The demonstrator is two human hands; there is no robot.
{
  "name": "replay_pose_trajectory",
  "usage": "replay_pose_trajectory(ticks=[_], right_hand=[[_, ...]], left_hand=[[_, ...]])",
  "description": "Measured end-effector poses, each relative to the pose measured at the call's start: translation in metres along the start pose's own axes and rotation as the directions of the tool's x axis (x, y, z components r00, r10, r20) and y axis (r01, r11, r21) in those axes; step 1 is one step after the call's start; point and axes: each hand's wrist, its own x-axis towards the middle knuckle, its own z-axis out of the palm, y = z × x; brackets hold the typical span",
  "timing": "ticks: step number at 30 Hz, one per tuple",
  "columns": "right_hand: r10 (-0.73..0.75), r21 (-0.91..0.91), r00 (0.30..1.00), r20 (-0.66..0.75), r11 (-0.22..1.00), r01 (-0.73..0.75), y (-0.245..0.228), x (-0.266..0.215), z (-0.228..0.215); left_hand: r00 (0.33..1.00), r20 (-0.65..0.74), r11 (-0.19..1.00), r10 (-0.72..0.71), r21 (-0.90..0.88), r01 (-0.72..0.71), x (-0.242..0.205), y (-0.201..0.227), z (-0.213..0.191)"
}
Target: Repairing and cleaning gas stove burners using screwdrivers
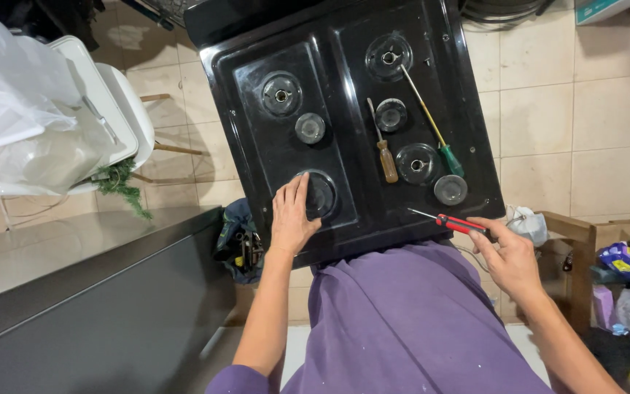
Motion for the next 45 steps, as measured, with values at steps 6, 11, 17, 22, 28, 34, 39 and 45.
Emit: replay_pose_trajectory(ticks=[6, 11, 17, 22, 28, 34, 39, 45], right_hand=[[0.061, -0.028, 0.998, 0.009, 0.998, -0.061, -0.009, -0.003, -0.002], [0.005, -0.013, 1.000, -0.006, 1.000, -0.005, 0.004, -0.003, 0.000], [0.038, -0.006, 0.999, -0.002, 0.999, -0.038, 0.000, -0.003, 0.001], [0.005, -0.028, 1.000, 0.025, 1.000, -0.004, 0.002, 0.000, 0.004], [-0.190, 0.029, 0.979, -0.079, 0.981, 0.193, 0.008, 0.002, 0.006], [-0.181, 0.025, 0.978, -0.104, 0.983, 0.184, 0.013, 0.000, 0.006], [-0.156, 0.088, 0.982, -0.104, 0.982, 0.165, 0.017, -0.005, 0.005], [-0.156, 0.101, 0.978, -0.141, 0.980, 0.171, 0.026, -0.012, 0.003]], left_hand=[[0.983, 0.164, 0.996, 0.089, -0.003, -0.090, 0.015, -0.006, -0.023], [0.983, 0.136, 0.990, 0.123, 0.052, -0.131, 0.017, -0.009, -0.019], [0.997, 0.050, 0.991, 0.057, 0.118, -0.062, 0.005, 0.000, -0.003], [0.989, -0.126, 0.994, -0.076, 0.071, 0.085, -0.002, 0.020, 0.003], [0.986, -0.129, 0.995, -0.101, -0.008, 0.101, 0.001, 0.013, 0.012], [0.991, -0.120, 0.998, -0.062, 0.008, 0.063, 0.002, 0.018, 0.006], [0.969, -0.244, 0.998, 0.049, -0.034, -0.059, 0.019, 0.060, -0.008], [0.925, -0.172, 0.910, 0.340, -0.188, -0.369, 0.065, 0.116, 0.060]])
